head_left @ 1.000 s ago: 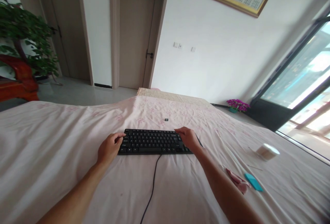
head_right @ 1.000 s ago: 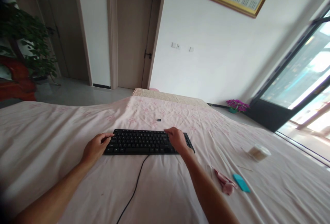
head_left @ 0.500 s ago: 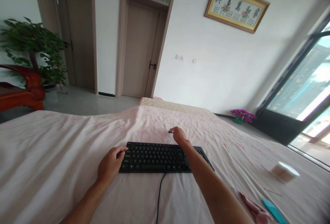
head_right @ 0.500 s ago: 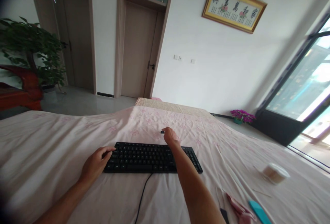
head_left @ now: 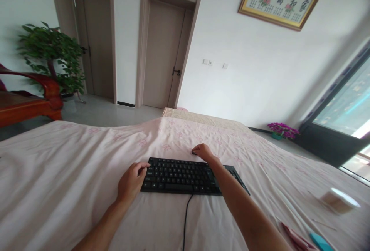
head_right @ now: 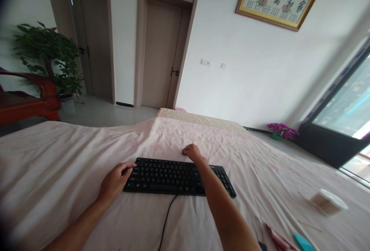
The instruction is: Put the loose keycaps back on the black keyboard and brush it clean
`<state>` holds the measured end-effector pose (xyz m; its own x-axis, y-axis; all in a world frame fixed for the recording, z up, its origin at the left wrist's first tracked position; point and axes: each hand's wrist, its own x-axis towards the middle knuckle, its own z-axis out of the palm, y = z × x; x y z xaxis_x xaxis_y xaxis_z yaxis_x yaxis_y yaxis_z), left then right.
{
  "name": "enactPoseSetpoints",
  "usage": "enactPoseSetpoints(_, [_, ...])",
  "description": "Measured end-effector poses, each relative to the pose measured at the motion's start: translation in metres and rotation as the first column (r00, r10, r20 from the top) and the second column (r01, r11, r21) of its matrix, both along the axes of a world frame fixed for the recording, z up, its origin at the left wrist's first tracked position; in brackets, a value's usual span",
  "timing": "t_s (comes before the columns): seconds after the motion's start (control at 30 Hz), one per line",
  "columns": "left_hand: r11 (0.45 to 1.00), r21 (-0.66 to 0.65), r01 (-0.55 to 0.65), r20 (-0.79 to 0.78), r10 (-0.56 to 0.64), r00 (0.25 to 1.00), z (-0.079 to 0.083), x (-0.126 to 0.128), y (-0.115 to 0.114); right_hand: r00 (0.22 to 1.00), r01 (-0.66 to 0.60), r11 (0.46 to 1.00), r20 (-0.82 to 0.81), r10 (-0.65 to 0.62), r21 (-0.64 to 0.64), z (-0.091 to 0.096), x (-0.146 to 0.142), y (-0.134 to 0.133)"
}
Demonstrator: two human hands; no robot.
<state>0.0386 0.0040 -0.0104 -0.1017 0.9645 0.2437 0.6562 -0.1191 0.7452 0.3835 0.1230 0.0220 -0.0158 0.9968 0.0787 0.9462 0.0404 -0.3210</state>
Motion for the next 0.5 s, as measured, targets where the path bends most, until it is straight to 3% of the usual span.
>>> enactPoseSetpoints(0.3, [1.000,0.002,0.001,-0.001,-0.001,1.000,-0.002,0.000,0.000,0.995,0.054,0.998,-0.083,-0.051,0.033,0.004,-0.005,-0.019])
enactPoseSetpoints(0.4, [1.000,0.014,0.005,-0.005,-0.005,1.000,-0.002,0.000,0.000,0.976,0.081,0.996,-0.203,-0.076,0.020,0.004,-0.008,-0.020])
enactPoseSetpoints(0.5, [1.000,0.017,0.003,-0.008,-0.003,1.000,-0.001,-0.001,0.000,0.908,0.094,0.996,-0.409,-0.086,-0.001,0.004,-0.013,-0.022])
